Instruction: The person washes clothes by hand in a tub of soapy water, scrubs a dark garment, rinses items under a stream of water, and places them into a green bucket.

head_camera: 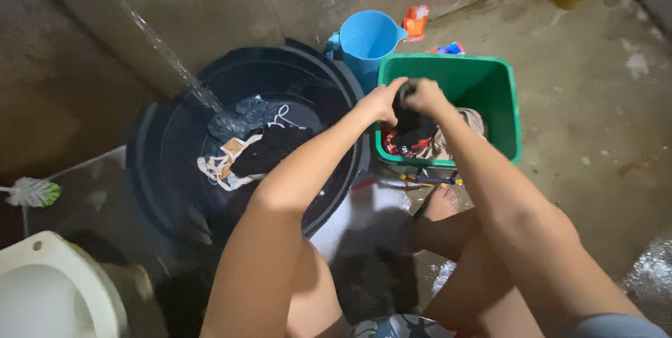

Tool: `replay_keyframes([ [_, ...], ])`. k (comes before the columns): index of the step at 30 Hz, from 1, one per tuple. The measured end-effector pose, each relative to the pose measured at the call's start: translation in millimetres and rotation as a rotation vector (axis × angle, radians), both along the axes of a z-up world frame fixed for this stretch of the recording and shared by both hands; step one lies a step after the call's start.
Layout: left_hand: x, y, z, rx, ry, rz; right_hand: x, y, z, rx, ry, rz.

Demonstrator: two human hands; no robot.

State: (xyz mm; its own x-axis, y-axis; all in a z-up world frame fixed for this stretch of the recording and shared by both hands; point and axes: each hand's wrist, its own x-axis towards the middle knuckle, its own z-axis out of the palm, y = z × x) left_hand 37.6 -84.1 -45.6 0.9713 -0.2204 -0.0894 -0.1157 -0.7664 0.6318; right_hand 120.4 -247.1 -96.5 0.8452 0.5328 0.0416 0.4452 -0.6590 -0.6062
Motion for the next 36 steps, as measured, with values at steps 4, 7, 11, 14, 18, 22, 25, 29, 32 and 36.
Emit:
replay_keyframes([
  [4, -15, -2, 24, -0.431, -0.709, -0.050, -9, 25, 95, 0.290, 0.104, 0.002],
  [7, -18, -2, 45, -0.709, -0.536, 0.193, -42, 44, 150, 0.532, 0.357, -0.067],
  [11, -33, 31, 75, -0.457, -0.524, 0.495, -87, 67, 183, 0.697, 0.307, 0.081],
  [14, -58, 53, 91, -0.356, -0.422, 0.619, -104, 86, 182, 0.682, 0.298, 0.166],
  [18, -80, 85, 98, -0.216, -0.442, 0.692, -106, 113, 168, 0.446, -0.452, 0.334],
  [22, -91, 121, 88, -0.094, -0.398, 0.762, -120, 124, 172, 0.304, -0.070, 0.329],
  [25, -108, 146, 75, -0.017, -0.307, 0.748, -124, 118, 169, 0.101, -0.161, 0.426],
  [29, -115, 159, 58, 0.043, -0.043, 0.749, -108, 105, 151, -0.206, -0.174, 0.426],
  [32, -106, 157, 45, 0.045, -0.074, 0.712, -89, 87, 135, -0.322, -0.142, 0.416],
  [36, -81, 127, 31, -0.003, -0.149, 0.639, -60, 57, 113, -0.444, -0.218, 0.357],
])
